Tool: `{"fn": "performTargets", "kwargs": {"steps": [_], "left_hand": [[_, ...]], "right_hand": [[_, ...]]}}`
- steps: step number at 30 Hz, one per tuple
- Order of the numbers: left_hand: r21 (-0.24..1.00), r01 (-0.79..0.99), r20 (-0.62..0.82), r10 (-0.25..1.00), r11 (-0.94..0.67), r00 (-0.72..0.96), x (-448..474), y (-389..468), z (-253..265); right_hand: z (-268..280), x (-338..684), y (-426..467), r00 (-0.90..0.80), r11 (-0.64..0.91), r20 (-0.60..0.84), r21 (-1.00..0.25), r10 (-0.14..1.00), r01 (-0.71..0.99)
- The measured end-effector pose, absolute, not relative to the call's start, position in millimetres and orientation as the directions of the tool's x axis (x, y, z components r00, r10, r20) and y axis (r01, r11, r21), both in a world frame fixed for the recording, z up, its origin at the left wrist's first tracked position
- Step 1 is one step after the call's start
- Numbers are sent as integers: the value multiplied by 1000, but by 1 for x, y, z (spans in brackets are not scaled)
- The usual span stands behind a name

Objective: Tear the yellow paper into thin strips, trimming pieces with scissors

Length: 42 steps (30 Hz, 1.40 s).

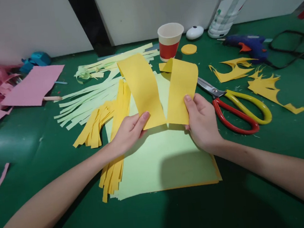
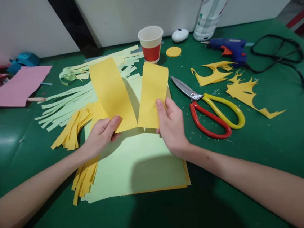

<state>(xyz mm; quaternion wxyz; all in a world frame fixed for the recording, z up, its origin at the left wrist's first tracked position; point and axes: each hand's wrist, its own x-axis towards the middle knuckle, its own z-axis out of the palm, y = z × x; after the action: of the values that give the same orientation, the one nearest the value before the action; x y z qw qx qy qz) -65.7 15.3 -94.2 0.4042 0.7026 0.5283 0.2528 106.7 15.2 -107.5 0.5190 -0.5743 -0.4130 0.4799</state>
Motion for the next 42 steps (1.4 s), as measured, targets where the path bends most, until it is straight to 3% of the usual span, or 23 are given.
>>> {"fn": "performTargets", "kwargs": {"steps": [12,17,19,22,24,25,27,30,34,37,39,42], "left_hand": [[932,360,-135,965,46,225,-68,12,-93],[988,134,-99,985,79,145,-75,17,-91],[995,62,-84,988,77,130,-77,19,-86],[997,0,-81,987,82,139,-78,20,-78],[995,-15,-92,981,96,171,-77,19,-75],[995,-16,-98,975,103,199,-77,18,-75],[993,0,-111,951,116,289,-78,14,-74],[990,74,-143,850,123,506,-81,9,-69],[969,237,-238,550,74,800,-84,6,-55],[946,323,-293,353,-27,889,-86,8,-47],[933,344,-291,346,-102,892,-90,12,-44],[917,346,-187,554,-198,811,-100,16,-40]], "right_hand": [[-107,108,17,154,-162,-168,-985,974,-52],[-94,106,1,-113,-350,-352,-936,929,36],[-89,105,-8,-324,-444,-455,-889,829,112],[-82,104,-17,-620,-522,-568,-805,541,282],[-78,104,-19,-715,-517,-586,-776,380,361],[-75,104,-18,-739,-509,-575,-780,352,365],[-69,106,-11,-752,-502,-520,-814,405,292],[-61,112,6,-698,-503,-410,-861,587,82],[-51,126,28,-591,-477,-331,-873,735,-104],[-45,138,37,-424,-386,-280,-903,861,-188],[-43,146,42,-305,-315,-245,-927,920,-206],[-38,160,51,-192,-214,-179,-960,965,-183]]}}
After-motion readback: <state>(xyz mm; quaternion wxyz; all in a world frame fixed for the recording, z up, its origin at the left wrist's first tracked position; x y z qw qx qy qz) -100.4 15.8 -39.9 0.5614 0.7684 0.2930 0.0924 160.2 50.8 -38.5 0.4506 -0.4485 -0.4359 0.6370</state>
